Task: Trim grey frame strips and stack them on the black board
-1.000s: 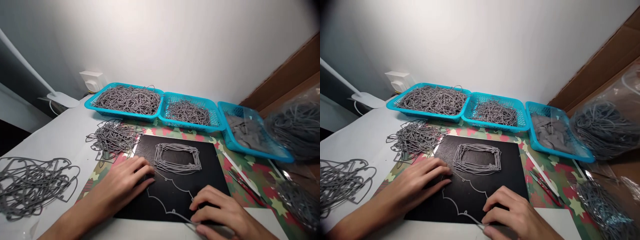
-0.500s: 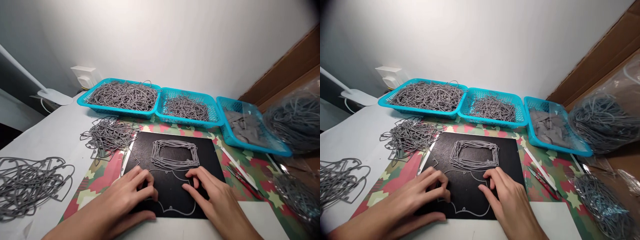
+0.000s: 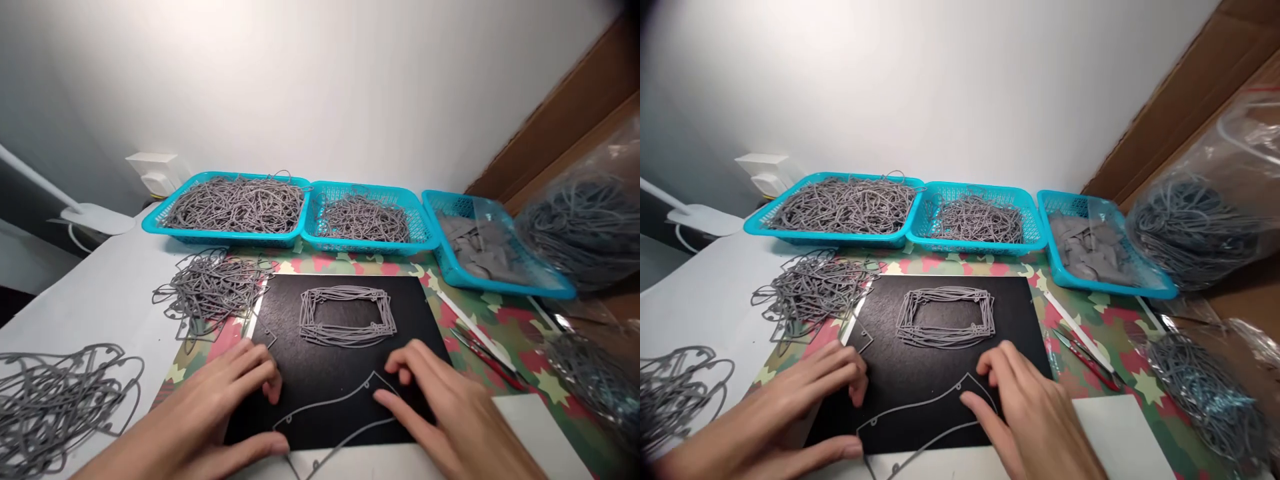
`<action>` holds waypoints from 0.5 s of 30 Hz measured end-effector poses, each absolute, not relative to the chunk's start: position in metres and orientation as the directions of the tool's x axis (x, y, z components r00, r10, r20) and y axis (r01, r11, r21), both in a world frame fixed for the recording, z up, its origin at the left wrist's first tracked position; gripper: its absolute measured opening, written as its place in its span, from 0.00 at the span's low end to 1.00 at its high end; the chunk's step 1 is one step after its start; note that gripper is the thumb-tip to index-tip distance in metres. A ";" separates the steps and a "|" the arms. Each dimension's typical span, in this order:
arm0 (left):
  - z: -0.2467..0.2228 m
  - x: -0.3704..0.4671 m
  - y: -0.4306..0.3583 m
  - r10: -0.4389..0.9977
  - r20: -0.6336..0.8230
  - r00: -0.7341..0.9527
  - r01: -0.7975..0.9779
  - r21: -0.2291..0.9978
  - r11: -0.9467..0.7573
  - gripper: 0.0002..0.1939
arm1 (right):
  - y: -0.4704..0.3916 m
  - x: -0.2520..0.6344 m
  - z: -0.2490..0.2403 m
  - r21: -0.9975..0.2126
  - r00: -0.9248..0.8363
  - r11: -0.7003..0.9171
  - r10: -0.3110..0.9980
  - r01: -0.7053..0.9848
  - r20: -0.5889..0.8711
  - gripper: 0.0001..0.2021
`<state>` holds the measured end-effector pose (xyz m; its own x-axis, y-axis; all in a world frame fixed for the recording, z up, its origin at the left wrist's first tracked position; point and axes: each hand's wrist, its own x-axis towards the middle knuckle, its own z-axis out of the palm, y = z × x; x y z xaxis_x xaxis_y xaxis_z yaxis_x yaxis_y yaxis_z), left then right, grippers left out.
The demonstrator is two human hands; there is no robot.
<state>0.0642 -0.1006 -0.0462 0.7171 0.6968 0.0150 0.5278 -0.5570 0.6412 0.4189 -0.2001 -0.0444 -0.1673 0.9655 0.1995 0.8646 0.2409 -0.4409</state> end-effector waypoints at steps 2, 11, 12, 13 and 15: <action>-0.057 0.068 -0.101 0.665 -0.050 0.745 0.531 0.648 -0.546 0.11 | -0.191 0.408 -0.053 -0.473 -0.133 0.185 0.981 0.862 0.142 0.06; -0.080 0.071 -0.104 0.608 -0.072 0.791 0.458 0.727 -0.511 0.11 | -0.179 0.407 -0.045 -0.450 -0.244 0.338 0.936 0.826 0.255 0.13; -0.081 0.069 -0.101 0.608 -0.091 0.788 0.463 0.738 -0.490 0.10 | -0.178 0.409 -0.037 -0.489 -0.244 0.335 0.939 0.805 0.241 0.13; -0.080 0.067 -0.098 0.615 -0.111 0.781 0.471 0.752 -0.462 0.10 | -0.176 0.411 -0.029 -0.532 -0.236 0.321 0.946 0.783 0.224 0.12; -0.077 0.066 -0.091 0.638 -0.153 0.755 0.493 0.774 -0.397 0.10 | -0.173 0.415 -0.018 -0.609 -0.201 0.268 0.963 0.746 0.178 0.10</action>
<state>0.0656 -0.0911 -0.0767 0.7547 0.6380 -0.1529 0.4927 -0.3973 0.7742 0.4152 -0.1730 -0.0178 -0.2007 0.9634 0.1778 0.7464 0.2679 -0.6092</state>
